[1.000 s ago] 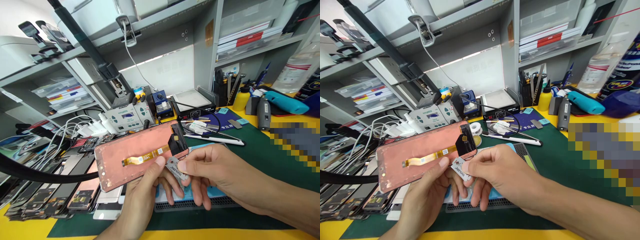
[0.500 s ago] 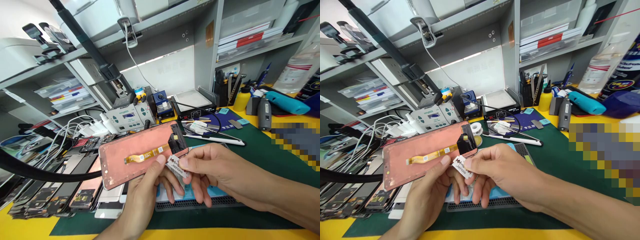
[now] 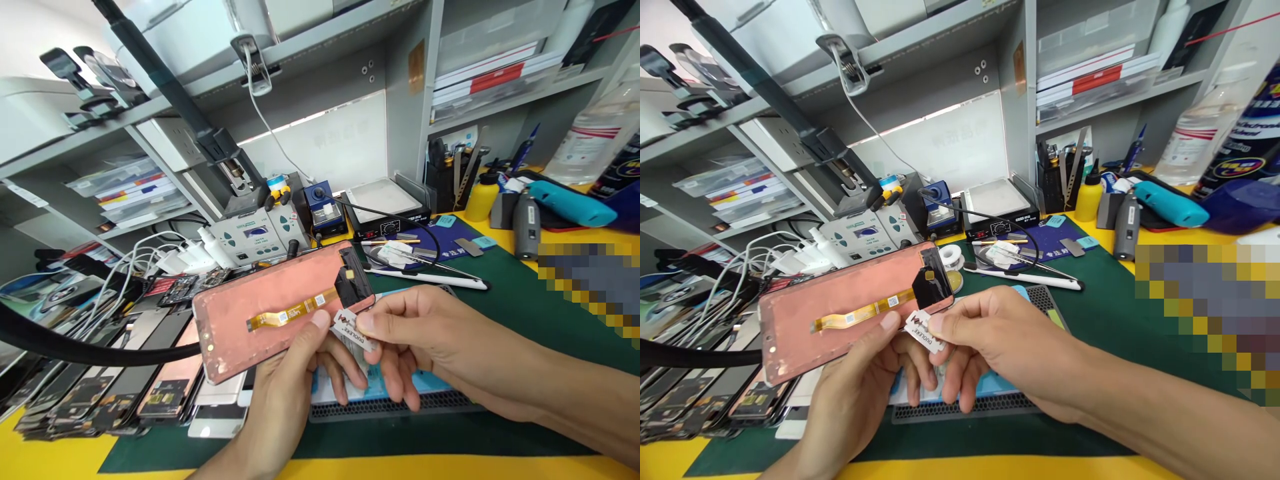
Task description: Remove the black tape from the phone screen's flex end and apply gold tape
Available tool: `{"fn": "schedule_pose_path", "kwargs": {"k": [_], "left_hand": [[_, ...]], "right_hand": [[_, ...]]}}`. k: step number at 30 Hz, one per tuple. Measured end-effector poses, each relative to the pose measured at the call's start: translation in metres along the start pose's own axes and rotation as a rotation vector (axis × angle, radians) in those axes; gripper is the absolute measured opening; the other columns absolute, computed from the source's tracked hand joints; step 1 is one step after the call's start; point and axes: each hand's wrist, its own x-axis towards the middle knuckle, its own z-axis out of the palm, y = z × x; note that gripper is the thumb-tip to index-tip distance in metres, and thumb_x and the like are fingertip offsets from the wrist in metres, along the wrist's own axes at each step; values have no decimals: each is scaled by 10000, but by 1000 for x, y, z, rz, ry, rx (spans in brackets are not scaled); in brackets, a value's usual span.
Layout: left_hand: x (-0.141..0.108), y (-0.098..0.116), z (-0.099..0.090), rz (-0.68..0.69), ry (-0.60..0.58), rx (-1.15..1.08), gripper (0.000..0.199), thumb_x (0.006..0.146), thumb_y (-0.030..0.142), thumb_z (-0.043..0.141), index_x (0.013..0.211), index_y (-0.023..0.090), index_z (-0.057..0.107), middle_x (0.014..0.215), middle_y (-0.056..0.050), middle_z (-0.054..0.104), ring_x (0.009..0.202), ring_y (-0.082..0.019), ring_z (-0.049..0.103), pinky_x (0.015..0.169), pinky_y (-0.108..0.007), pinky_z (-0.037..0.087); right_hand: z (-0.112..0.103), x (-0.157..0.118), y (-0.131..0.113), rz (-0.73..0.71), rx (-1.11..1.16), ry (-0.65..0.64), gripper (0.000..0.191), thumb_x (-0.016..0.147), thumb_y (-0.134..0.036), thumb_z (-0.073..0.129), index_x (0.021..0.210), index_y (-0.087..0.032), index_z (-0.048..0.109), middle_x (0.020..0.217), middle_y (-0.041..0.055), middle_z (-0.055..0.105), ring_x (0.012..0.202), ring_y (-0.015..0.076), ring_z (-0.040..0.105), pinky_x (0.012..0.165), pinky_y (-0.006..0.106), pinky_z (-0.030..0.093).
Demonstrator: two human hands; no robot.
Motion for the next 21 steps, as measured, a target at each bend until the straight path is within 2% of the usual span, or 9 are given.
{"fn": "schedule_pose_path", "kwargs": {"k": [10, 21], "left_hand": [[0, -2, 0, -10, 18, 5, 557, 977, 533, 483, 711, 111, 730, 628, -92, 671, 586, -183, 605, 546, -292, 480], [1, 0, 1, -29, 28, 10, 537, 986, 515, 474, 792, 92, 742, 635, -86, 677, 580, -182, 601, 554, -297, 481]], "right_hand": [[0, -1, -1, 7, -16, 18, 467, 821, -574, 749, 756, -122, 656, 566, 41, 644, 485, 106, 583, 463, 185, 495], [1, -1, -2, 8, -7, 24, 440, 846, -543, 736, 746, -125, 637, 566, 36, 640, 488, 103, 581, 463, 180, 490]]}}
